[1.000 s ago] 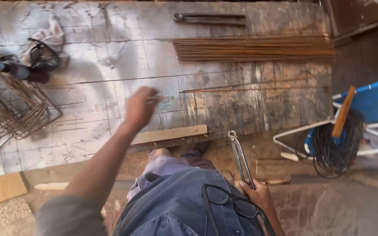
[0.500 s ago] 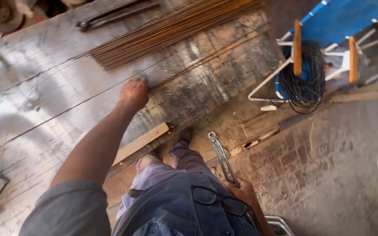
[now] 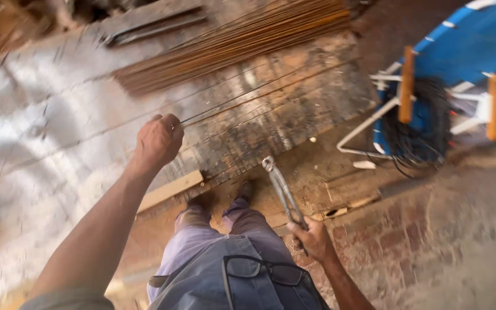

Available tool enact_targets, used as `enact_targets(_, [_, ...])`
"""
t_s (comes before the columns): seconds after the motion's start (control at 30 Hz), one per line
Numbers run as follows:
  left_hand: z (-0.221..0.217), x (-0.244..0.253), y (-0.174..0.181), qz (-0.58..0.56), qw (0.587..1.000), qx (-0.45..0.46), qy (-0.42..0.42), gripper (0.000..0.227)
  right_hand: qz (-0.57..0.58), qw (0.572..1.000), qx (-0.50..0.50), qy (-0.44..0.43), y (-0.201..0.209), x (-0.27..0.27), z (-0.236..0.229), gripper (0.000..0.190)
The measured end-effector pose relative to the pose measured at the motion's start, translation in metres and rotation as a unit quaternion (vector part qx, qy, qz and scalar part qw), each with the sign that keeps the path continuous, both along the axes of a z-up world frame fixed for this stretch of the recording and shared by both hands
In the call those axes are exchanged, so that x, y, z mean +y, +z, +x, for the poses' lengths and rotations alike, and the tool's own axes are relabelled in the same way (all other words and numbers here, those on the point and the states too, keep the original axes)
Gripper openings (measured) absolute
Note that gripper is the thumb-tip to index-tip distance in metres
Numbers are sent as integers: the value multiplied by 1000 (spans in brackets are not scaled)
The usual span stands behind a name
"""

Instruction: The person uses a pair of pliers to bend a thin metal wire around a wooden jig on a workbench. They repeatedly pick up the wire, position it on the jig, and use the pliers to twist and shape it into a rectangular form.

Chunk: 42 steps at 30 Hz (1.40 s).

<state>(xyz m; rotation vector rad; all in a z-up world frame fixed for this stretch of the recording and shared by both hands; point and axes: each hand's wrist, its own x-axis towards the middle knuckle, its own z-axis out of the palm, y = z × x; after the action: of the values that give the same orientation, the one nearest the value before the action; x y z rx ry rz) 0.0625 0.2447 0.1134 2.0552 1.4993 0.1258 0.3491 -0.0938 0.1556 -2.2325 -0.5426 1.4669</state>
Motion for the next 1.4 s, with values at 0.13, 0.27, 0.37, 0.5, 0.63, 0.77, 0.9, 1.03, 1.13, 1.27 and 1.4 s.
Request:
enact_targets(0.13, [-66, -59, -8, 181, 982, 23, 49, 34, 77, 997, 3, -13, -67, 3, 36, 32])
enact_targets(0.27, [-146, -104, -2, 132, 980, 32, 145, 44, 153, 988, -36, 4, -52, 46, 52, 25])
enact_targets(0.37, [-196, -143, 21, 48, 974, 121, 184, 58, 193, 979, -58, 27, -58, 43, 63, 22])
enact_targets(0.5, [-268, -179, 52, -22, 967, 185, 172, 76, 181, 981, -54, -40, -43, 55, 30, 18])
enact_targets(0.63, [-384, -215, -7, 0, 960, 196, 200, 48, 162, 981, -42, -99, -55, 40, -7, 21])
enact_targets(0.77, [-449, -231, -17, 29, 969, 178, 170, 54, 154, 986, -45, -42, -52, 28, -59, 17])
enact_targets(0.9, [-507, -236, -55, 13, 973, 142, 179, 62, 119, 992, -43, -1, -43, 22, -110, 20])
enact_targets(1.03, [-545, -239, -82, 17, 973, 70, 220, 58, 126, 991, -39, 1, -62, 14, -139, 20])
enact_targets(1.13, [-560, -242, -85, -8, 970, 102, 220, 63, 122, 989, -62, 54, -66, 9, -156, 22])
enact_targets(1.27, [-560, -239, -77, -1, 972, 84, 219, 60, 92, 986, -96, 102, -66, 7, -169, 27])
enact_targets(1.4, [-565, -238, -73, -3, 970, 143, 198, 65, 119, 980, -120, 102, -57, 7, -181, 26])
